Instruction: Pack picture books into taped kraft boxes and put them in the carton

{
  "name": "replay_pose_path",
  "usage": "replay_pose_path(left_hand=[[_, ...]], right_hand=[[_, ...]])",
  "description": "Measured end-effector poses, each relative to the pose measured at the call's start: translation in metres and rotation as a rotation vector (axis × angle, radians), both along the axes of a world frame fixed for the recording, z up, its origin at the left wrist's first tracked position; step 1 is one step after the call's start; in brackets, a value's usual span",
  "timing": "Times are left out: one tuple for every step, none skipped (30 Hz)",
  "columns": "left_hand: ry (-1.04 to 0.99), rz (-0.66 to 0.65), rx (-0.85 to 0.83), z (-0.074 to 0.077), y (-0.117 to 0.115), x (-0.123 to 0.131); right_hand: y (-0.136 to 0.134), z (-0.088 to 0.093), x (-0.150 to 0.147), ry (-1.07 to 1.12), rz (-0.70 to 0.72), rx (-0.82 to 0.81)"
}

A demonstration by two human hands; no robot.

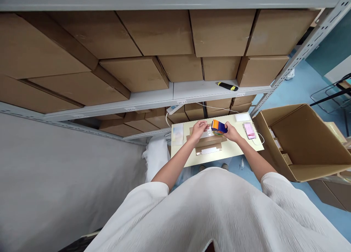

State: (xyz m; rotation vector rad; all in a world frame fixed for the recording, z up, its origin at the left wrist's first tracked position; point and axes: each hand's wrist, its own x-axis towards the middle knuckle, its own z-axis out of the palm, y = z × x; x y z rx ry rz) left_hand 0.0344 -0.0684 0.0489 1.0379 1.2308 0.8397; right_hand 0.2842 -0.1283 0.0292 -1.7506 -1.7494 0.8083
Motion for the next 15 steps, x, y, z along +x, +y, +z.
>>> replay_pose_path(left_hand=[[0.006,0.001,-0.005,0.002,0.0,0.003],[0.019,0.0,-0.007,0.003,0.0,0.005],[0.034,-0.003,-0.005,0.004,0.0,0.006],[0.044,-0.006,-0.001,0.004,0.0,0.007],[0.049,-0.008,0.002,0.004,0.0,0.008],[0.048,-0.008,0.006,0.004,0.001,0.008],[0.044,-0.005,0.008,0.004,0.001,0.009],[0.04,-0.001,0.009,0.003,0.001,0.008],[0.038,0.005,0.01,0.003,0.002,0.008],[0.041,0.012,0.012,0.002,0.002,0.007],[0.049,0.021,0.014,0.002,0.002,0.005],[0.061,0.031,0.018,0.001,0.001,0.003],[0.078,0.043,0.022,0.001,0.001,0.001],[0.097,0.056,0.025,0.0,0.001,-0.001],[0.117,0.07,0.028,-0.002,0.001,-0.004]], right_hand=[[0.0,0.0,0.0,0.007,0.002,0.002],[-0.001,0.0,0.0,0.013,0.006,0.003],[-0.001,0.0,0.0,0.018,0.01,0.003],[-0.001,0.0,0.0,0.02,0.013,0.004],[-0.001,0.0,0.0,0.02,0.017,0.005],[-0.001,0.0,0.0,0.019,0.02,0.005],[-0.001,0.0,0.0,0.017,0.024,0.004],[-0.001,0.0,0.001,0.015,0.029,0.004],[-0.001,0.0,0.001,0.012,0.036,0.004],[0.0,0.0,0.001,0.007,0.043,0.004],[0.0,0.0,0.0,-0.001,0.05,0.003],[0.001,0.0,0.0,-0.014,0.055,0.0],[0.002,0.001,0.0,-0.031,0.06,-0.004],[0.002,0.002,-0.001,-0.053,0.065,-0.01],[0.003,0.004,-0.003,-0.076,0.071,-0.017]])
